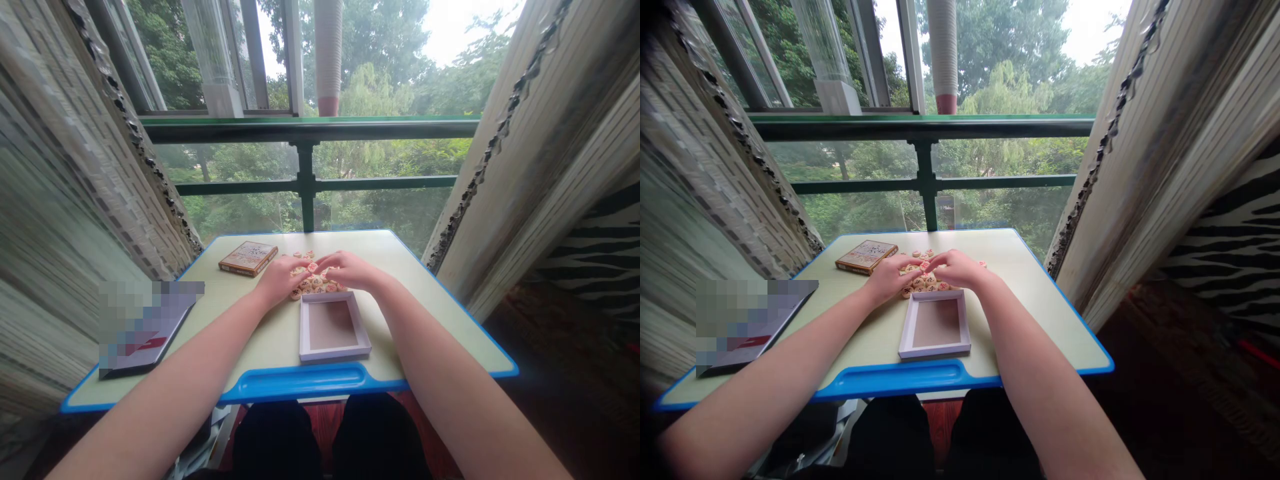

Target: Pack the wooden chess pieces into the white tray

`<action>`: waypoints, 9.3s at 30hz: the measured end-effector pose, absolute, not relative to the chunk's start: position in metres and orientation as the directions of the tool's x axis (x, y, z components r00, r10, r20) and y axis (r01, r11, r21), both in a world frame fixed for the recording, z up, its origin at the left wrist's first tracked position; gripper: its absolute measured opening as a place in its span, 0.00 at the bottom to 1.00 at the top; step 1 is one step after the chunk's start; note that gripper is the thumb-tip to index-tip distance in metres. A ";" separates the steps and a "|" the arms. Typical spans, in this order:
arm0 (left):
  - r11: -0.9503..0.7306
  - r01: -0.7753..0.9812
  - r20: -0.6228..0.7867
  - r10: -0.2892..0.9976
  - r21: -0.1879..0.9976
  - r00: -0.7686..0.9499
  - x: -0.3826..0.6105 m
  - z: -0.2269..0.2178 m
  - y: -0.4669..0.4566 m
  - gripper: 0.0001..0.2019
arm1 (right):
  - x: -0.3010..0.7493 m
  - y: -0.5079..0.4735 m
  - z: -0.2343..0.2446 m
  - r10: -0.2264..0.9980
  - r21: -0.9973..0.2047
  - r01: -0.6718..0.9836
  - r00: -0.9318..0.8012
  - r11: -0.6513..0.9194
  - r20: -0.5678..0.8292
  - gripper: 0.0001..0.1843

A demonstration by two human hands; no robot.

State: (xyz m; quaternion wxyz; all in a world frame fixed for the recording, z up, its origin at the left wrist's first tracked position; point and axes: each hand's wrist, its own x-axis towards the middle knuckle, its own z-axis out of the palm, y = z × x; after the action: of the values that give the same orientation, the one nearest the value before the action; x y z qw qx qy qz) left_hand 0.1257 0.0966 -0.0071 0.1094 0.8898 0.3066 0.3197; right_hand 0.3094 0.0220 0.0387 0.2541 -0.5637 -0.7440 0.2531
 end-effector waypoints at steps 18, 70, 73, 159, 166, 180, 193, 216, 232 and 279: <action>-0.788 0.387 0.587 0.615 0.478 0.527 0.130 -0.002 0.087 0.13 | 0.308 0.034 0.030 0.984 -0.909 0.384 0.002 0.161 0.176 0.09; -0.764 0.319 0.544 0.630 0.560 0.555 0.105 -0.012 0.063 0.13 | 0.285 0.013 0.037 0.970 -0.681 0.692 -0.201 0.240 0.137 0.12; -0.802 0.307 0.544 0.580 0.513 0.606 0.104 -0.010 0.059 0.11 | 0.283 0.004 0.040 0.968 -0.557 0.792 -0.215 0.251 0.130 0.10; -0.738 0.395 0.440 0.655 0.547 0.614 0.101 -0.011 0.051 0.13 | 0.278 -0.011 0.011 0.911 -0.258 0.883 -0.334 0.393 0.243 0.08; -0.736 0.411 0.434 0.660 0.538 0.613 0.102 -0.012 0.052 0.13 | 0.295 -0.002 0.017 0.935 -0.351 0.883 -0.220 0.312 0.278 0.11; -0.770 0.438 0.461 0.632 0.464 0.623 0.104 -0.017 0.046 0.10 | 0.339 0.024 0.000 0.962 -0.409 0.897 0.240 -0.169 0.130 0.16; -0.736 0.496 0.413 0.673 0.461 0.614 0.169 0.015 0.088 0.11 | 0.338 0.028 -0.001 0.936 -0.447 0.864 0.323 -0.233 0.136 0.21; -0.812 0.404 0.531 0.582 0.422 0.615 0.158 -0.009 0.090 0.15 | 0.324 0.021 0.003 0.966 -0.793 0.601 0.128 0.105 0.224 0.17; -0.727 0.368 0.502 0.674 0.579 0.542 0.156 0.000 0.082 0.14 | 0.323 0.014 0.016 0.983 -0.968 0.235 0.138 0.084 0.119 0.18; -0.714 0.301 0.377 0.623 0.632 0.685 0.138 0.025 0.063 0.13 | 0.322 -0.010 0.028 0.962 -0.764 0.598 -0.046 0.243 0.271 0.15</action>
State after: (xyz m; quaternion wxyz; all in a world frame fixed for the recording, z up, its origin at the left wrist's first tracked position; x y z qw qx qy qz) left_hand 0.1383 0.0628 0.0249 0.2714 0.8769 0.2636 0.2965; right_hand 0.3225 -0.0096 0.0283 0.3910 -0.5695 -0.6847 0.2324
